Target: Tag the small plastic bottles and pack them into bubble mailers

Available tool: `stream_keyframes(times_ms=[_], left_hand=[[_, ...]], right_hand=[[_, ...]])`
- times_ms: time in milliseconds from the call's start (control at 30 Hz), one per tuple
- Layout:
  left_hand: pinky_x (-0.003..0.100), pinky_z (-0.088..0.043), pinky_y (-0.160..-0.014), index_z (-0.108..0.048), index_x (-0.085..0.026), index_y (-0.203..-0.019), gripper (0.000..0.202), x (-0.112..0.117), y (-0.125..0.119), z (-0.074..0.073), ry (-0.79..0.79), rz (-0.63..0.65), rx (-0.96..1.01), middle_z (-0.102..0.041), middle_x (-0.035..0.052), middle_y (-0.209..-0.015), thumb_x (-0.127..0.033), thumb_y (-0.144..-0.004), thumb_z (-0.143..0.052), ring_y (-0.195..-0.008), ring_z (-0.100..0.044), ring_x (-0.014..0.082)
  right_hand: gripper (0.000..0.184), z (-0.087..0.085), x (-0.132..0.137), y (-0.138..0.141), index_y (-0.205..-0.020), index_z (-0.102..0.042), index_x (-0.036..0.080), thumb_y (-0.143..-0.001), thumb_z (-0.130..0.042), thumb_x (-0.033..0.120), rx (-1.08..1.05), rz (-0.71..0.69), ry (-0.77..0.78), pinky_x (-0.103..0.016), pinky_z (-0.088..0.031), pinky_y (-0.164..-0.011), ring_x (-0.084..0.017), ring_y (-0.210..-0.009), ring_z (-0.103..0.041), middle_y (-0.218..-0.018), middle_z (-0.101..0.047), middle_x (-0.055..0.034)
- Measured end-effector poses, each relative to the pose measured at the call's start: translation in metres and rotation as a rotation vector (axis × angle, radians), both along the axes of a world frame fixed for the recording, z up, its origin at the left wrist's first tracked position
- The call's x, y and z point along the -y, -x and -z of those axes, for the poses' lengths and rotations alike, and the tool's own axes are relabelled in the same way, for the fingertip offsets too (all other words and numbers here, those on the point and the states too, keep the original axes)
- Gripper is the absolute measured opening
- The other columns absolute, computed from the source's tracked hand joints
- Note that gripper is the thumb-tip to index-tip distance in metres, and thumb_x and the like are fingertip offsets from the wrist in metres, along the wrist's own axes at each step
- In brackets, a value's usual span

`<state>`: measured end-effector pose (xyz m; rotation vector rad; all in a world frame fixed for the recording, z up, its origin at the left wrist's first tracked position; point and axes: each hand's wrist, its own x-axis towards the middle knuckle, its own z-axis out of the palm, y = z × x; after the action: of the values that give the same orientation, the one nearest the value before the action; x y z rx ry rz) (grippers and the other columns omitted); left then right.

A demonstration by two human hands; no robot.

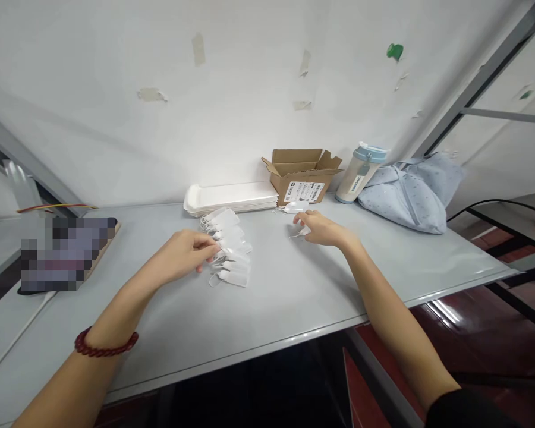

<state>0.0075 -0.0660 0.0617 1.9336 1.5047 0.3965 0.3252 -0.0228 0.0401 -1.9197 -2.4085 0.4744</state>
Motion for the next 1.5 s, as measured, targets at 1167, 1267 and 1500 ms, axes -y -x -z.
stream_keyframes(times_ms=[1167,1267,1500], left_hand=[[0.028,-0.04,-0.057,-0.055,-0.019,-0.058,0.031,-0.001,-0.003,0.008,-0.132,-0.001,-0.108,-0.061,0.0003,-0.06,-0.04,-0.08,-0.047,-0.059,-0.058,0.018],[0.028,-0.043,-0.06,-0.062,-0.019,-0.073,0.028,0.005,-0.012,0.007,-0.154,-0.011,0.025,-0.063,0.0003,-0.066,-0.042,-0.082,-0.048,-0.061,-0.059,0.0173],[0.026,-0.047,-0.058,-0.06,-0.019,-0.114,0.041,0.018,-0.03,0.009,-0.049,0.073,0.272,-0.064,0.0004,-0.074,-0.045,-0.083,-0.054,-0.061,-0.06,0.0154]], right_hand=[[0.022,0.006,-0.002,0.008,-0.097,-0.061,0.015,-0.077,-0.052,0.008,-0.118,-0.138,-0.254,-0.032,-0.041,-0.085,-0.024,-0.103,-0.051,-0.104,-0.061,-0.0109],[0.018,0.003,0.004,0.018,-0.094,-0.061,0.016,-0.077,-0.054,0.013,-0.266,-0.223,-0.298,-0.032,-0.042,-0.084,-0.021,-0.097,-0.053,-0.1,-0.06,-0.0084],[0.014,-0.004,0.024,0.046,-0.089,-0.063,0.018,-0.075,-0.059,0.017,-0.581,-0.392,-0.169,-0.029,-0.045,-0.074,-0.015,-0.081,-0.055,-0.089,-0.064,-0.0027]])
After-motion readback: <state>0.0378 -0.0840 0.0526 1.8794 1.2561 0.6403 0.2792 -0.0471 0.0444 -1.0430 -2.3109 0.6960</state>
